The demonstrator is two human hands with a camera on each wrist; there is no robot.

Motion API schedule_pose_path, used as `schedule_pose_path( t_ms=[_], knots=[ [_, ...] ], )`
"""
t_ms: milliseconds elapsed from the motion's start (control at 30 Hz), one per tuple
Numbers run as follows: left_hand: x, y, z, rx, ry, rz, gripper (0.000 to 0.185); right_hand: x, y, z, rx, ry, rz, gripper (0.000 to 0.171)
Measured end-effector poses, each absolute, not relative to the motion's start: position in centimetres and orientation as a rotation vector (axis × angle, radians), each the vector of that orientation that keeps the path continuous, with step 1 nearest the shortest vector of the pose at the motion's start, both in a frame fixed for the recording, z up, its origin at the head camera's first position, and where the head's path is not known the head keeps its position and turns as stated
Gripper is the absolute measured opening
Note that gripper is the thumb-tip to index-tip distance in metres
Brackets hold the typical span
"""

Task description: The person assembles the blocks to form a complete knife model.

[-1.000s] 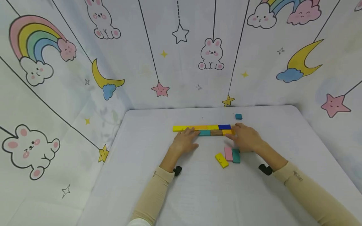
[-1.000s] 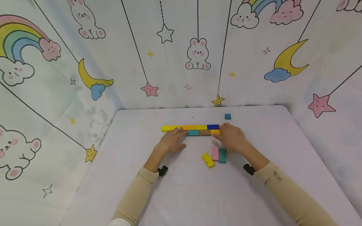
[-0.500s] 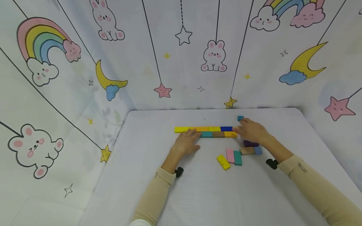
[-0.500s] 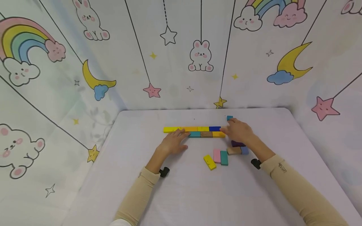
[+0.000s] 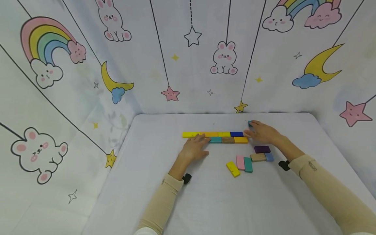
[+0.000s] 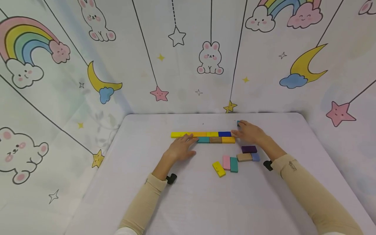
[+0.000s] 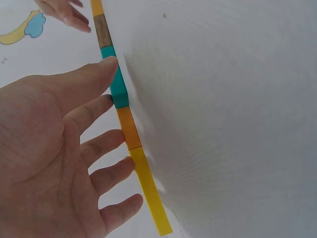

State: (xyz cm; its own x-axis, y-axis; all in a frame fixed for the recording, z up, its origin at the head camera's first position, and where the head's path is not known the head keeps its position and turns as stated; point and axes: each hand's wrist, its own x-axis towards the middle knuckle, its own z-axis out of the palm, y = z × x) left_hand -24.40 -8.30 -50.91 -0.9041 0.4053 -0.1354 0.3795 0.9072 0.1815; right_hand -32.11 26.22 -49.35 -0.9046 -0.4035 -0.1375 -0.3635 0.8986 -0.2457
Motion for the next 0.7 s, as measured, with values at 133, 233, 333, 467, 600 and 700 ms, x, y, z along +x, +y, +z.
schedule_pose_path(
  t_ms=[133,233,333,467,600,700],
  knots=[
    [-24.41,-8.19,-50.87,0.586,2.9,0.218,0.065,-32.25,26.38,-49.5,-0.574,2.866,-0.309,0.077],
    [-24.43,-8.19,-50.87,0.578,2.9,0.206,0.065,-32.3,26.37,-49.62,-0.568,2.861,-0.295,0.076],
    [-24.37,-8.21,-50.84,0.581,2.899,0.2,0.065,-32.23,26.29,-49.6,-0.557,2.871,-0.273,0.076],
    [-24.36,-8.2,-50.84,0.586,2.901,0.212,0.065,-32.07,26.31,-49.43,-0.543,2.874,-0.257,0.075],
    [-24.34,-8.1,-50.92,0.587,2.902,0.221,0.065,-31.85,26.44,-49.44,-0.535,2.871,-0.239,0.074],
    [-24.3,-8.14,-50.86,0.587,2.899,0.211,0.065,-31.72,26.46,-49.45,-0.537,2.884,-0.218,0.074]
  ],
)
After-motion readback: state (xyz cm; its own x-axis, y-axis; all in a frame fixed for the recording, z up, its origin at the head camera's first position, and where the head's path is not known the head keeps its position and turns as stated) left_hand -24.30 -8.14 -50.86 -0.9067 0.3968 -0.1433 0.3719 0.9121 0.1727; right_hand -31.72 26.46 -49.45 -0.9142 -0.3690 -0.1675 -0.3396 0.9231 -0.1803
